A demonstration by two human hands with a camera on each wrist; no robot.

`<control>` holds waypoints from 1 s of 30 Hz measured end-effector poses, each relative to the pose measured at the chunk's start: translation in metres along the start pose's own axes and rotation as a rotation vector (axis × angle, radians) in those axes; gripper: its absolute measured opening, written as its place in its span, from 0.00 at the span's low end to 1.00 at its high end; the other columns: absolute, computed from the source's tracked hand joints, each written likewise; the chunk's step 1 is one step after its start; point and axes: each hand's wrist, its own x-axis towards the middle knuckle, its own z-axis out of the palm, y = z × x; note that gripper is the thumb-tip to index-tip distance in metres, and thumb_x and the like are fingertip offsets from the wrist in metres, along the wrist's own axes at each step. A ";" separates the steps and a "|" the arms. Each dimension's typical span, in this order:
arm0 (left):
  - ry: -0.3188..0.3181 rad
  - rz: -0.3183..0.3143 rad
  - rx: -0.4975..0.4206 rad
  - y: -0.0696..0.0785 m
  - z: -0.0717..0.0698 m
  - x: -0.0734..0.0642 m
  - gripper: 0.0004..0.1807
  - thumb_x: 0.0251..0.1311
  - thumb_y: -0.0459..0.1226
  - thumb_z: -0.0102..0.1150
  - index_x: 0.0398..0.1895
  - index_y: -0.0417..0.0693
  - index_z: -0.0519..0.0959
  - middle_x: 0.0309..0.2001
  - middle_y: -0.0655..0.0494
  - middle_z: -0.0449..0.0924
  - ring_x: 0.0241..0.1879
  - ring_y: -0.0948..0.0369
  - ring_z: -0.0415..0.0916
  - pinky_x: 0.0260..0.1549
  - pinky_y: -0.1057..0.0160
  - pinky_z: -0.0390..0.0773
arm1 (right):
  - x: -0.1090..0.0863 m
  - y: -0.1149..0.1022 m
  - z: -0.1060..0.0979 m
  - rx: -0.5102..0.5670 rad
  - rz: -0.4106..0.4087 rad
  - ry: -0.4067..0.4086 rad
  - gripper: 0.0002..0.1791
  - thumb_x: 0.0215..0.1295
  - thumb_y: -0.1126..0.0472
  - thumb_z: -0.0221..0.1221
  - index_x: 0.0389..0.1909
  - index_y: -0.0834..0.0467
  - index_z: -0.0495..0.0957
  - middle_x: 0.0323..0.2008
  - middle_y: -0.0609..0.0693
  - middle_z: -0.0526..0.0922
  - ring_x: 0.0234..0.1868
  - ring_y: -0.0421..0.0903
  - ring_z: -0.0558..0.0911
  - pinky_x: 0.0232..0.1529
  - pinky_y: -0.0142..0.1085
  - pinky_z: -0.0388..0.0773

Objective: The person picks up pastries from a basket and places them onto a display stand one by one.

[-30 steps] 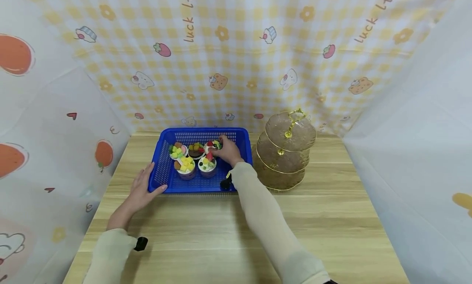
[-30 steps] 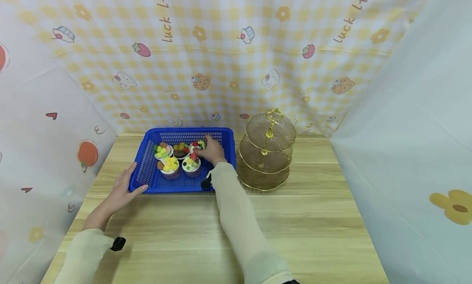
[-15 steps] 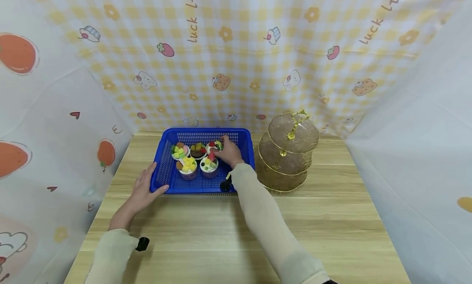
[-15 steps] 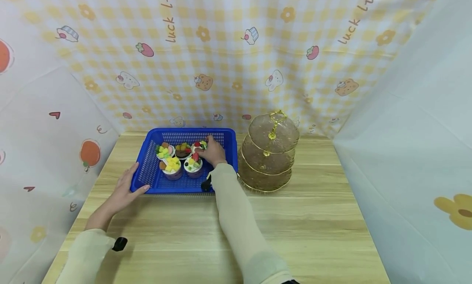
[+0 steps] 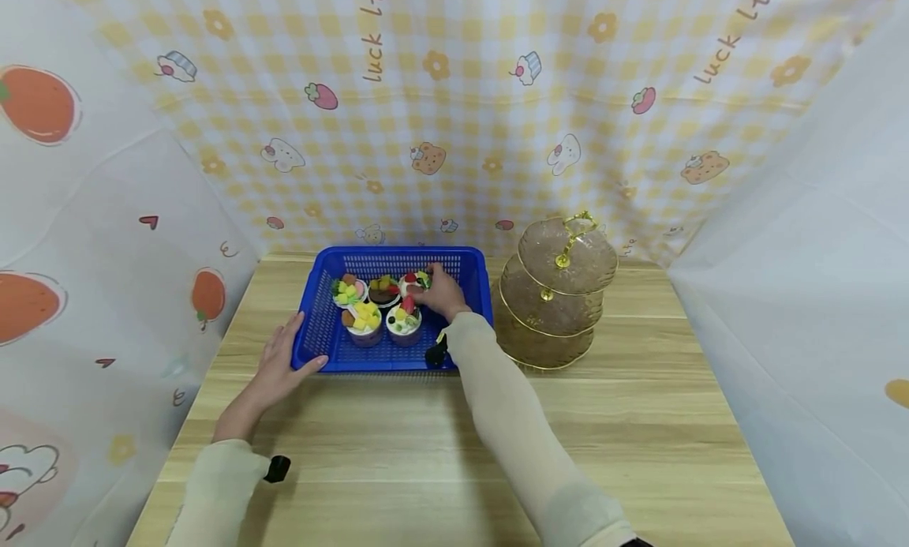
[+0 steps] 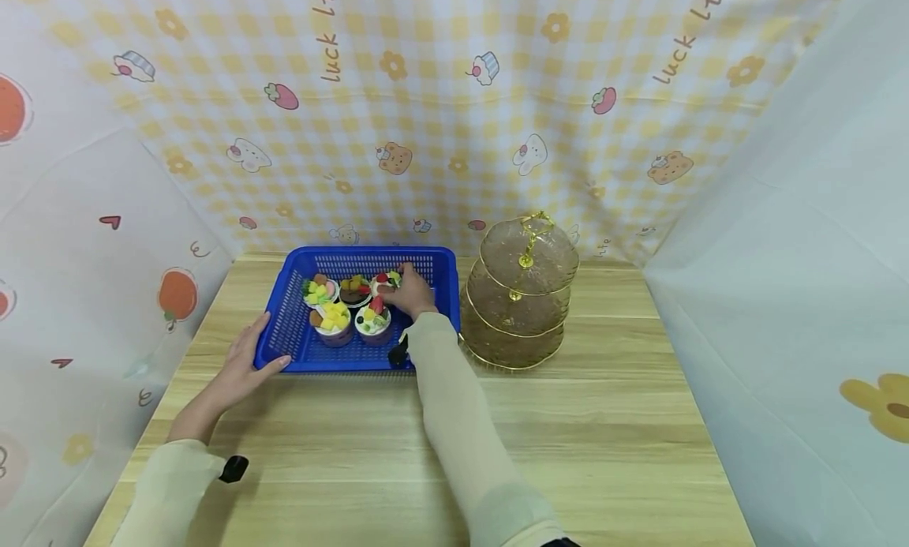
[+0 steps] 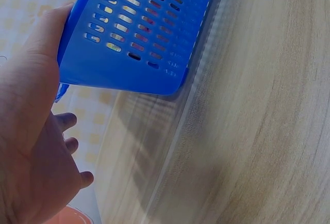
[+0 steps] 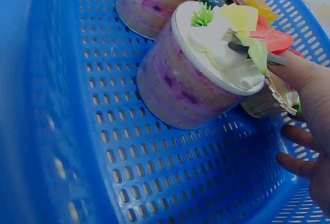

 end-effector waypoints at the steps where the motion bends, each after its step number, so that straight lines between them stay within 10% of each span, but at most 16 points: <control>1: 0.001 0.002 -0.002 0.000 0.000 0.000 0.56 0.63 0.56 0.59 0.81 0.55 0.32 0.80 0.35 0.34 0.76 0.31 0.29 0.67 0.23 0.34 | 0.000 0.001 0.001 -0.005 0.000 -0.001 0.41 0.60 0.44 0.67 0.69 0.53 0.61 0.65 0.54 0.76 0.60 0.52 0.79 0.59 0.47 0.78; 15: -0.004 0.014 -0.036 -0.004 0.000 -0.001 0.55 0.64 0.55 0.59 0.81 0.58 0.31 0.80 0.35 0.34 0.76 0.31 0.27 0.67 0.24 0.33 | 0.000 0.003 0.007 -0.048 -0.030 0.059 0.37 0.62 0.44 0.64 0.68 0.52 0.63 0.54 0.54 0.83 0.48 0.51 0.84 0.51 0.46 0.81; 30: -0.016 -0.010 -0.024 -0.002 0.000 0.000 0.55 0.64 0.57 0.57 0.80 0.58 0.30 0.80 0.35 0.32 0.77 0.31 0.27 0.67 0.23 0.33 | -0.003 0.001 -0.003 0.024 -0.047 0.045 0.42 0.56 0.47 0.69 0.69 0.56 0.63 0.63 0.56 0.77 0.59 0.53 0.79 0.59 0.46 0.78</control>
